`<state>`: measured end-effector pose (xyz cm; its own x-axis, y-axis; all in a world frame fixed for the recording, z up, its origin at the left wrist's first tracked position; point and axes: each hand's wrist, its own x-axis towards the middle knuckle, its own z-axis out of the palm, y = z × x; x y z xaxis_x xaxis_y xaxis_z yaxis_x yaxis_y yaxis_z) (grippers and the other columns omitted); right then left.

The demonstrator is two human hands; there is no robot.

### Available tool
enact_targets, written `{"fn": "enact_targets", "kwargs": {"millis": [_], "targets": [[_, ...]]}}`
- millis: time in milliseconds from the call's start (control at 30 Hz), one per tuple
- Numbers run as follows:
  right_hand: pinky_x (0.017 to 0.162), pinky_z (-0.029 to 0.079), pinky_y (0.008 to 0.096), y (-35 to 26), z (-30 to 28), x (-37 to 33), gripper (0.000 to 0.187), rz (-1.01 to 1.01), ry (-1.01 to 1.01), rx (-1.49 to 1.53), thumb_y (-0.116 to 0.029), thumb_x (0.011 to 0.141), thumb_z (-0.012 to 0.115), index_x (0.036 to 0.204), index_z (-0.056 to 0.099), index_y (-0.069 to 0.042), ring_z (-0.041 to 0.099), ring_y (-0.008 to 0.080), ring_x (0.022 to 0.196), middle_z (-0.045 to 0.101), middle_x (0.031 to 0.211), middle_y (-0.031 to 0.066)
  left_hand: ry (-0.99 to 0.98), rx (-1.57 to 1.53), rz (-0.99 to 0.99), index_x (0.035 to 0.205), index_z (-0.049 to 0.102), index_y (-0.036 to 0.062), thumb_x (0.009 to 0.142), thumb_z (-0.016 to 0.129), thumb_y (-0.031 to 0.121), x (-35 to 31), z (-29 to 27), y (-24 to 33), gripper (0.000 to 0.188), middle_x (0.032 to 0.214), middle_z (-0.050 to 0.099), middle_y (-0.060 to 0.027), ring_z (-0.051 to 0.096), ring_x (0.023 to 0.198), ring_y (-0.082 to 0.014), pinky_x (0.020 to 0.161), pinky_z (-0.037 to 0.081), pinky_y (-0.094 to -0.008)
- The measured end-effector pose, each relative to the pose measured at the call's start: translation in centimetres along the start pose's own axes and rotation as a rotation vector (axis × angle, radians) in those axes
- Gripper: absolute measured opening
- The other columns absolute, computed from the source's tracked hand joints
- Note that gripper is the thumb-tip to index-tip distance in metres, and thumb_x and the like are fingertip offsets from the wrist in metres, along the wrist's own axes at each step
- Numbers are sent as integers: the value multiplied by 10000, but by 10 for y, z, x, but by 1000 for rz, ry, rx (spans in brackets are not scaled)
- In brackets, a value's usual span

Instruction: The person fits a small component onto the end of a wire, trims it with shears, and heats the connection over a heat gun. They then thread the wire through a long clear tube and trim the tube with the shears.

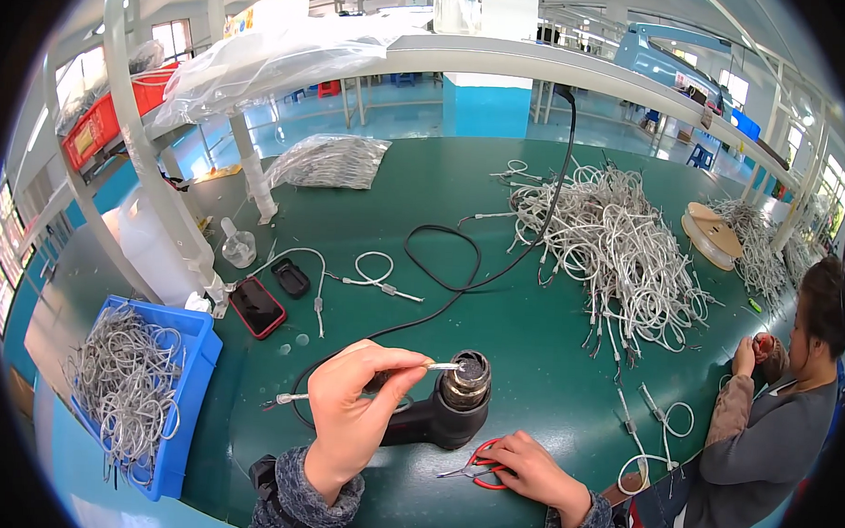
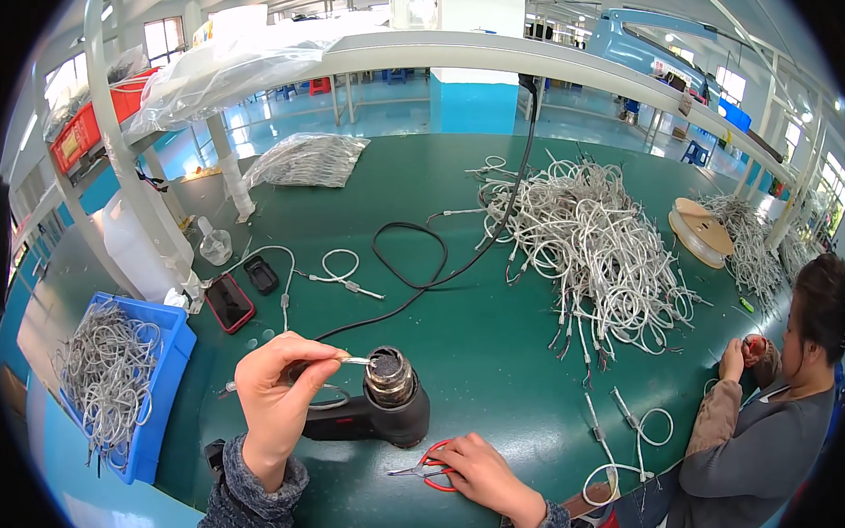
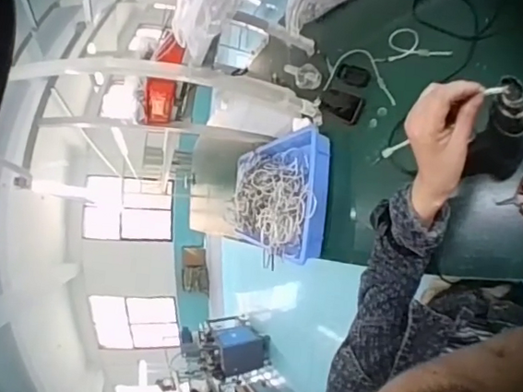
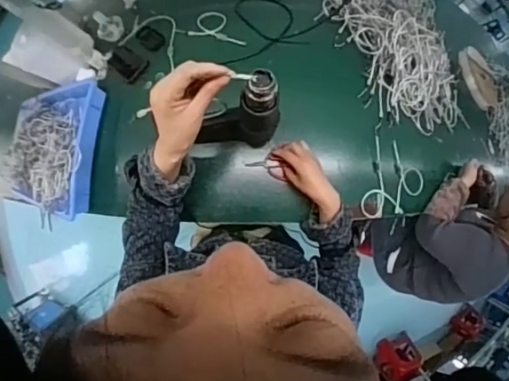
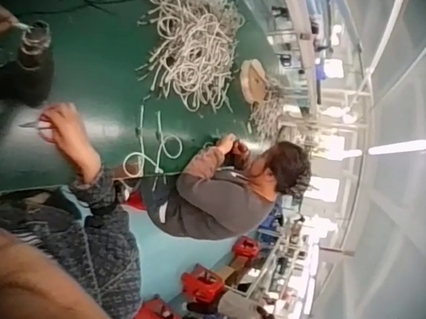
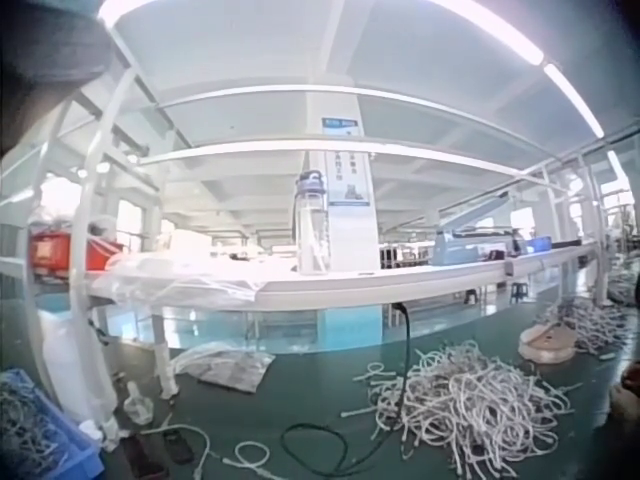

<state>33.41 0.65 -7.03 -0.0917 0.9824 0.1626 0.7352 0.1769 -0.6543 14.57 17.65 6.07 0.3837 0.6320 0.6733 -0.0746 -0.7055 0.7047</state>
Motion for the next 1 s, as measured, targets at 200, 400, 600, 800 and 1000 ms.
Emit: {"fn": "enact_targets", "kwargs": {"millis": [200,400,600,800,1000], "targets": [[761,458,367,-10,-4,1,398,-15,-29,-106,-4,732,641,1115,615,-109,527,283,854,573,912,72,23,11,27,888,690,16,730,709,-52,1,-4,6,172,738,653,-65,568,623,-146,549,431,-245],[679,446,310,-38,-20,-12,486,44,125,165,51,653,682,1120,635,-74,540,230,699,558,801,76,-44,171,72,909,695,13,734,697,-62,-6,-26,22,191,769,641,-76,576,642,-152,557,440,-247],[585,402,269,-90,-39,13,479,-38,432,418,52,626,718,1092,644,-27,505,153,634,535,737,57,-95,-101,-2,911,705,19,733,698,-62,-28,-29,20,196,777,636,-81,574,660,-150,549,435,-249],[531,378,260,-122,-60,25,435,-42,431,326,42,625,731,1051,661,-8,470,124,579,521,685,41,-155,-218,-36,916,710,26,733,698,-60,-32,-27,34,202,791,636,-75,568,671,-143,554,424,-241],[516,370,255,-128,-75,27,447,-77,401,255,29,624,740,1062,668,-15,465,118,559,515,658,38,-241,-135,-40,940,709,28,766,677,-38,-35,-34,44,189,827,638,-69,569,707,-138,574,421,-237]]}}
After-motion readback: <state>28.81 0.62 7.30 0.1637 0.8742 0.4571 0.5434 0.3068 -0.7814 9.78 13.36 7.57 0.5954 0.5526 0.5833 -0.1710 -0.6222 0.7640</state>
